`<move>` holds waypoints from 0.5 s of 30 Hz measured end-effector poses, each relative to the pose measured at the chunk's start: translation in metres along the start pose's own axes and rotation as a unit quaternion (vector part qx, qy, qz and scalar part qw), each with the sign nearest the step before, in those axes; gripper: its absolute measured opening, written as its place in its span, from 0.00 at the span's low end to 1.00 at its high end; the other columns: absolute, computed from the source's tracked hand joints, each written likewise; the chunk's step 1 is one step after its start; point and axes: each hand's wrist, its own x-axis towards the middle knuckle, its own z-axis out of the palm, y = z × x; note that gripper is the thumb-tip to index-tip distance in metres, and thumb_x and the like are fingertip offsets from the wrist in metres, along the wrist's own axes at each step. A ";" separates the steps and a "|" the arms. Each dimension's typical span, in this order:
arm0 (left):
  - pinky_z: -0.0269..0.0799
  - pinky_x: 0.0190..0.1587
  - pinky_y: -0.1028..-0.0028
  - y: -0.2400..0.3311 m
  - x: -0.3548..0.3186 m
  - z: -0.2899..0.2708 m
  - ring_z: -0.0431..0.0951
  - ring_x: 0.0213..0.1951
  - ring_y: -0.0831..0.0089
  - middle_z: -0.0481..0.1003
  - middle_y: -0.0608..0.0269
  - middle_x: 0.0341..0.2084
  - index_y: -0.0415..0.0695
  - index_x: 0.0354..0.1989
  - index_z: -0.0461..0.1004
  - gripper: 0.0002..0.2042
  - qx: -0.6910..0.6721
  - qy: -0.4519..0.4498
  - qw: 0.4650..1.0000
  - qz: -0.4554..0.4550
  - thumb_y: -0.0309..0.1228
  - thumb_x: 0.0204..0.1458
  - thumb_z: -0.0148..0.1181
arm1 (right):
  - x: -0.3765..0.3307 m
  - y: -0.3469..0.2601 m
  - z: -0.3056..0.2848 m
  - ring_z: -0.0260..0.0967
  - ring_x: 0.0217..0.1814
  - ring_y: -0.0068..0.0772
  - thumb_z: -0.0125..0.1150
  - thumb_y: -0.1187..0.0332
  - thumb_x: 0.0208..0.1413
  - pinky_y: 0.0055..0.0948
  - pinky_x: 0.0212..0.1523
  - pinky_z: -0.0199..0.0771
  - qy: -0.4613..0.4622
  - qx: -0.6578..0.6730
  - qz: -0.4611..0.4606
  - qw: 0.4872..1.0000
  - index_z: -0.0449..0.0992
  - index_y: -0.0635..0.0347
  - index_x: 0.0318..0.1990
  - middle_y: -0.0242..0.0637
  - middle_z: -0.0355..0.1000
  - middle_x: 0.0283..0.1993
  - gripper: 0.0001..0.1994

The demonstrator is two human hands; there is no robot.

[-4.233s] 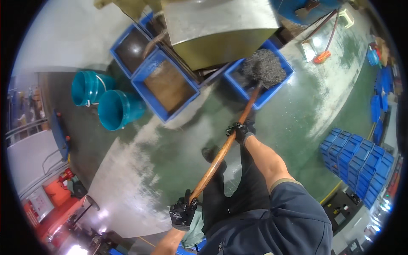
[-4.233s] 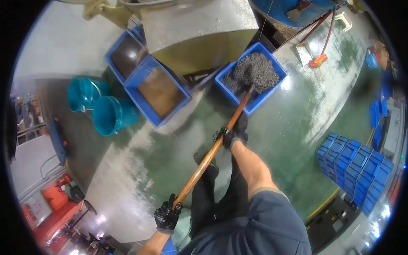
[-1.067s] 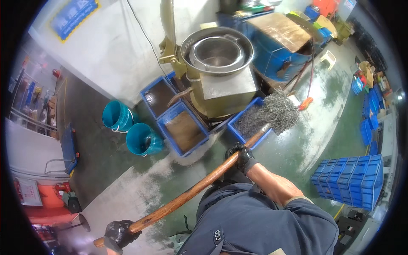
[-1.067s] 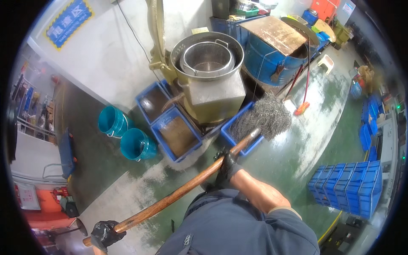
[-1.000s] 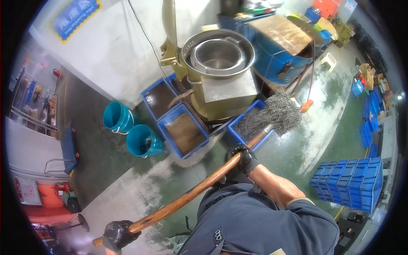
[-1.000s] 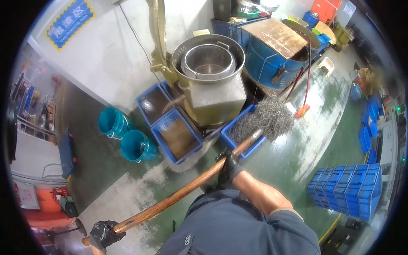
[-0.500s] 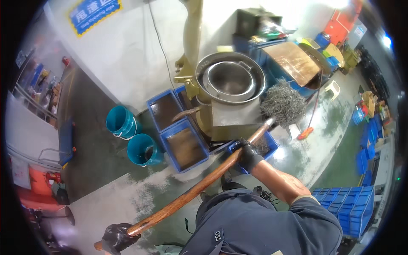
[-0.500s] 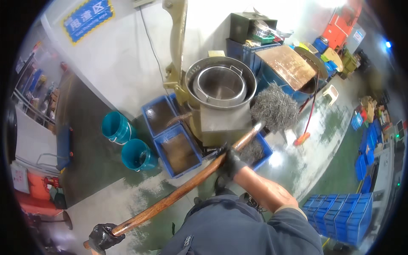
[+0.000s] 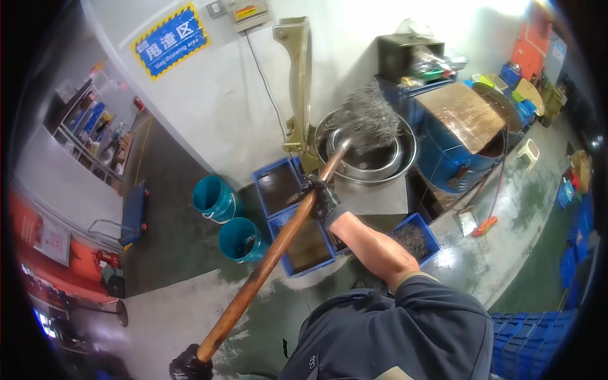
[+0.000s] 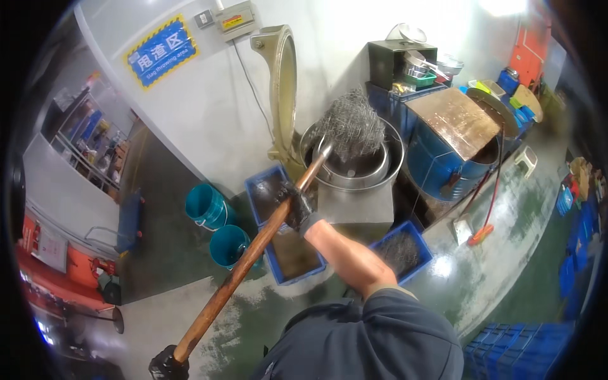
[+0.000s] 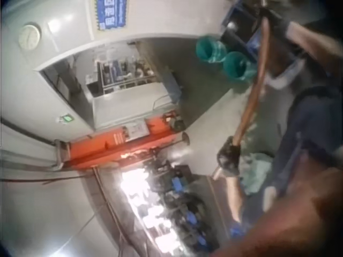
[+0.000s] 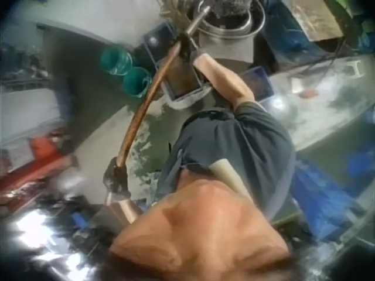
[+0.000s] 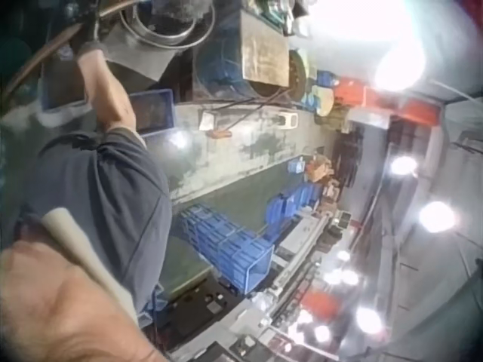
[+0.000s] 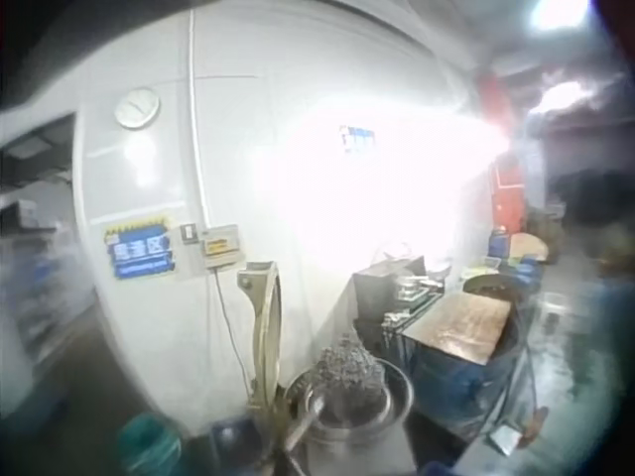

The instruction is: Transferring metal shavings from blue industrial bins and bags into processing equipment using a shovel.

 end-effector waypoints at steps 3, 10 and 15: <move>0.64 0.18 0.68 0.058 0.002 0.008 0.70 0.16 0.63 0.70 0.59 0.16 0.46 0.37 0.76 0.07 -0.069 0.056 0.993 -0.076 0.31 0.50 0.58 | 0.046 -0.007 -0.053 0.67 0.26 0.27 0.61 0.70 0.48 0.26 0.30 0.73 -0.086 0.081 -0.010 0.993 0.71 0.55 0.34 0.31 0.67 0.23 0.06; 0.67 0.27 0.60 0.093 0.004 0.028 0.71 0.24 0.60 0.70 0.57 0.22 0.45 0.50 0.72 0.17 0.048 0.044 0.998 -0.027 0.29 0.49 0.57 | 0.102 0.004 -0.157 0.64 0.23 0.24 0.50 0.52 0.58 0.26 0.24 0.68 -0.003 0.050 0.005 0.999 0.69 0.51 0.29 0.28 0.66 0.21 0.14; 0.67 0.27 0.60 0.075 0.008 0.039 0.72 0.25 0.59 0.70 0.57 0.21 0.46 0.49 0.71 0.18 0.012 0.040 0.999 -0.024 0.30 0.48 0.56 | 0.114 0.007 -0.188 0.72 0.36 0.34 0.45 0.54 0.54 0.31 0.41 0.74 -0.052 -0.123 -0.015 0.991 0.76 0.70 0.37 0.43 0.75 0.34 0.23</move>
